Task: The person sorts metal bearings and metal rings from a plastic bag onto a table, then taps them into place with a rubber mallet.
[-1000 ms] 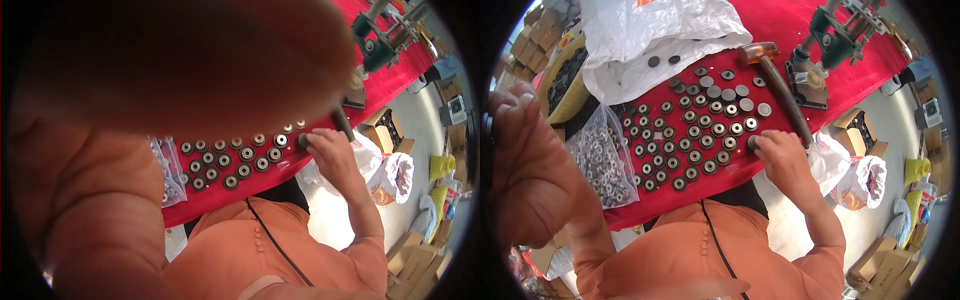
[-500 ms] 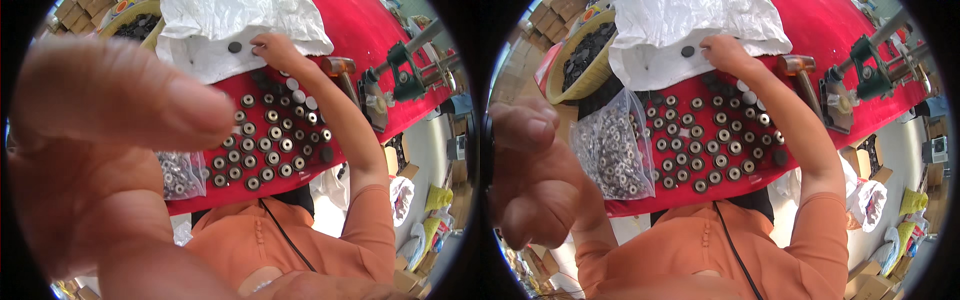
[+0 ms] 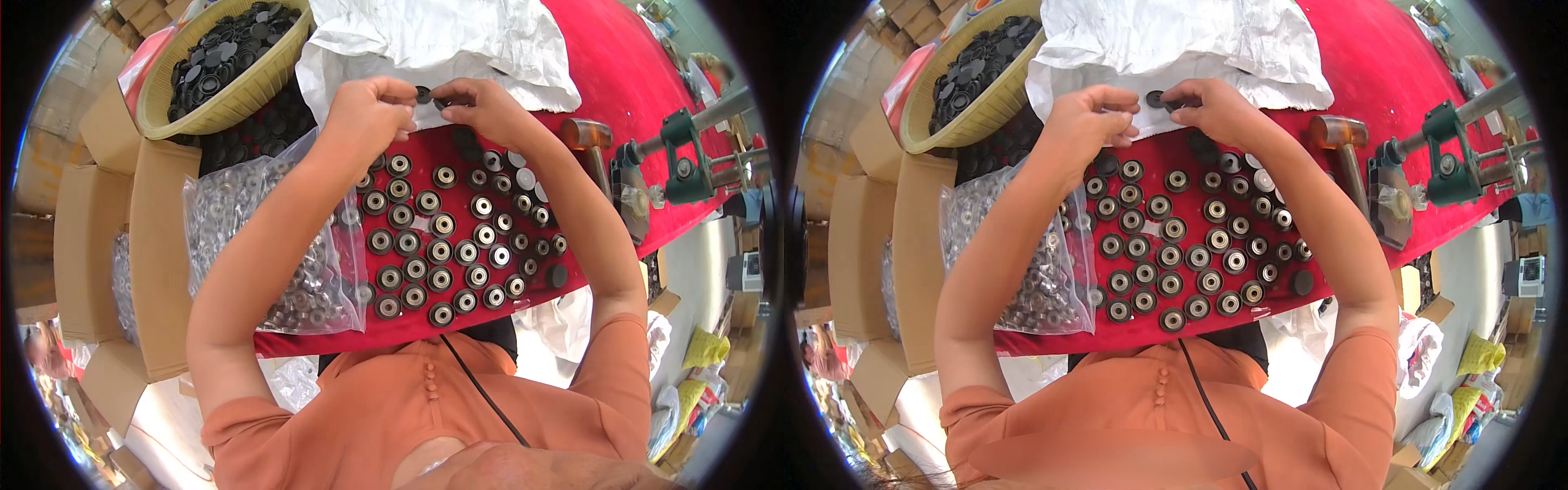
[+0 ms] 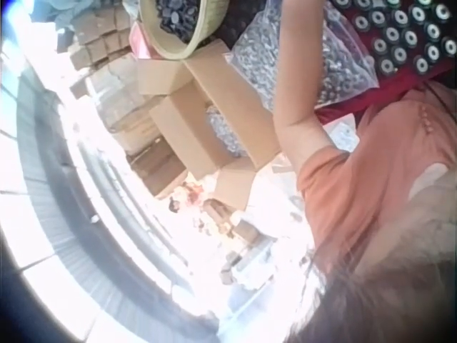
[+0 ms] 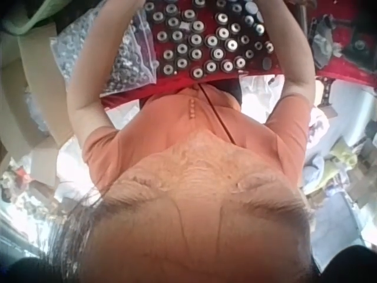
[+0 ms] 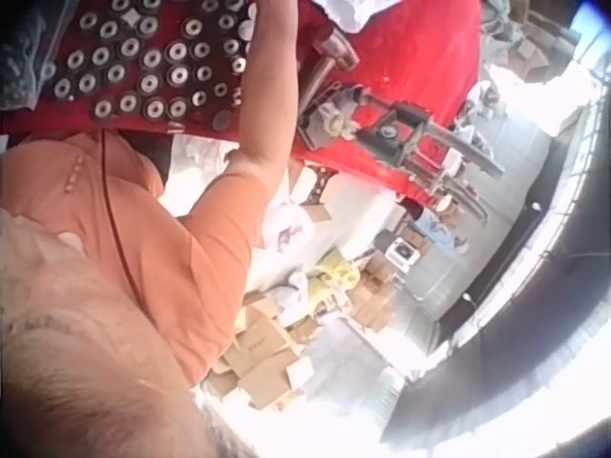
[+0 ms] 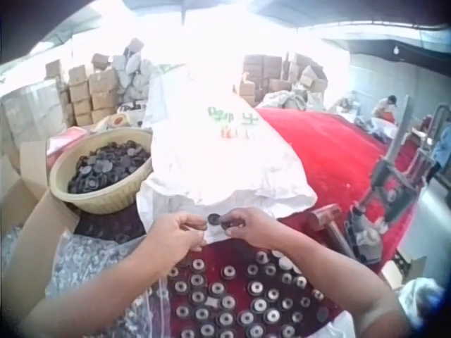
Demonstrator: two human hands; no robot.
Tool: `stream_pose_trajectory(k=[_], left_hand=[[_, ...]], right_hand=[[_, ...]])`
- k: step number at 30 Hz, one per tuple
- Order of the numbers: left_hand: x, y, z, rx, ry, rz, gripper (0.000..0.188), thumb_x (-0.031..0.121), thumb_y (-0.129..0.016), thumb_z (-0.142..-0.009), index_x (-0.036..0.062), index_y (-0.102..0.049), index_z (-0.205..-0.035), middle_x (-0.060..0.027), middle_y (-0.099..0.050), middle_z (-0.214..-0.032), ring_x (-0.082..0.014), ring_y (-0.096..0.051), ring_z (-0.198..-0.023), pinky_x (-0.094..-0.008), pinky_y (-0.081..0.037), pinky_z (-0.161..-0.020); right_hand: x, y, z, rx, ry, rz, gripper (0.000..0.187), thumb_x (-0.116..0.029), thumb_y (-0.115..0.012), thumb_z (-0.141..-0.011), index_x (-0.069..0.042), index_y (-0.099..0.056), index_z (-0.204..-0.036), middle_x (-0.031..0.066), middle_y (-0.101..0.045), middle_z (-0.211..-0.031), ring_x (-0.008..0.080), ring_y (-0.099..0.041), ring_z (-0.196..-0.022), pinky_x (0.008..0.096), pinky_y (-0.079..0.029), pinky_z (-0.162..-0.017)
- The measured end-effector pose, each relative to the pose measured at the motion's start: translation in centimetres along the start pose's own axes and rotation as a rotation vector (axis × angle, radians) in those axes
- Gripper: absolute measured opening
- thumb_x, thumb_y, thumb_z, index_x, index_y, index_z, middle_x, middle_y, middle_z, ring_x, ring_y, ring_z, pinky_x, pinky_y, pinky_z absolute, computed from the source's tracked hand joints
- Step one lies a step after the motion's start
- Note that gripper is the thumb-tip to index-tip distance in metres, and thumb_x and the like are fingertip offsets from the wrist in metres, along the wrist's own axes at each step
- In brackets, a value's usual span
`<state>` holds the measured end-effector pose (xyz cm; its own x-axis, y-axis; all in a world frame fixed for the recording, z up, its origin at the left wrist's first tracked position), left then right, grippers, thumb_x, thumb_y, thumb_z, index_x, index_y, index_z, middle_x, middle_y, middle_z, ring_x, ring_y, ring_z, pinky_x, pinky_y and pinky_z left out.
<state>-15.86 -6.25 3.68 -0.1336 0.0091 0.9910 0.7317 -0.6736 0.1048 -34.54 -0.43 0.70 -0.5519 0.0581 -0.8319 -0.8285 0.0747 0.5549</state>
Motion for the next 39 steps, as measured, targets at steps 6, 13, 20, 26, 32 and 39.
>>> stream_pose_trajectory(k=[6,13,20,26,32,39], left_hand=[[-2.1,0.0,-4.3,0.080,0.034,-0.067,0.034,-0.005,-0.063,-0.081,-0.0098,-0.062,-0.115,-0.0174,-0.065,-0.111,-0.0230,-0.067,-0.089,-0.0302,-0.056,-0.075],[-3.8,0.6,-5.7,0.131,0.060,-0.103,0.033,-0.007,-0.065,-0.077,-0.0099,-0.064,-0.110,-0.0175,-0.066,-0.110,-0.0240,-0.067,-0.088,-0.0315,-0.057,-0.075],[-4.2,-0.5,-6.8,0.024,-0.278,-0.487,0.034,-0.001,-0.066,-0.077,-0.0060,-0.067,-0.111,-0.0167,-0.069,-0.104,-0.0229,-0.068,-0.087,-0.0333,-0.054,-0.075],[-4.2,-3.5,-7.4,-0.046,-0.469,-0.837,0.035,0.003,-0.066,-0.076,0.0006,-0.070,-0.110,-0.0209,-0.068,-0.104,-0.0313,-0.068,-0.091,-0.0384,-0.053,-0.083],[-2.7,-3.8,-5.3,-0.154,-0.426,-0.864,0.030,0.002,-0.068,-0.075,0.0006,-0.071,-0.105,-0.0175,-0.067,-0.103,-0.0320,-0.066,-0.092,-0.0384,-0.052,-0.083],[-2.9,-3.7,-2.3,-0.542,-0.391,-0.910,0.029,0.005,-0.078,-0.070,-0.0001,-0.070,-0.098,-0.0130,-0.063,-0.095,-0.0291,-0.063,-0.087,-0.0372,-0.050,-0.078]], right_hand=[[0.7,-0.3,-2.1,0.142,0.126,0.320,0.036,-0.011,-0.067,-0.085,-0.002,-0.065,-0.120,0.0169,-0.068,-0.112,0.0288,-0.065,-0.101,0.0368,-0.050,-0.090],[2.1,-1.4,-4.9,0.073,0.336,0.657,0.035,-0.012,-0.067,-0.084,-0.002,-0.067,-0.117,0.0185,-0.070,-0.103,0.0303,-0.066,-0.093,0.0369,-0.051,-0.088],[-0.8,1.4,2.0,-0.001,-0.037,-0.143,0.038,-0.019,-0.066,-0.092,-0.001,-0.063,-0.126,0.0100,-0.068,-0.109,0.0207,-0.062,-0.100,0.0337,-0.049,-0.090],[0.8,1.4,6.0,-0.066,-0.082,-0.850,0.043,-0.019,-0.065,-0.095,0.003,-0.056,-0.131,0.0077,-0.064,-0.113,0.0159,-0.061,-0.103,0.0286,-0.048,-0.090],[0.8,2.4,10.2,-0.050,-0.022,-0.959,0.044,-0.020,-0.061,-0.097,0.005,-0.053,-0.133,0.0107,-0.064,-0.116,0.0185,-0.061,-0.104,0.0301,-0.047,-0.092],[0.4,3.1,16.1,0.160,-0.108,-0.560,0.041,-0.023,-0.069,-0.092,-0.001,-0.062,-0.126,0.0029,-0.066,-0.106,0.0093,-0.058,-0.096,0.0252,-0.048,-0.086]])
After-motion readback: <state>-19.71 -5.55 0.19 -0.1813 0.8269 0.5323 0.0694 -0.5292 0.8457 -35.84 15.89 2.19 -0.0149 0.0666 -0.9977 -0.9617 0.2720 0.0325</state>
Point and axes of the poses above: each hand's wrist, its own z-axis away from the middle knuckle, its own y-axis out of the back of the hand, x = y × z, the point moved 4 cm from there along -z, towards the middle knuckle
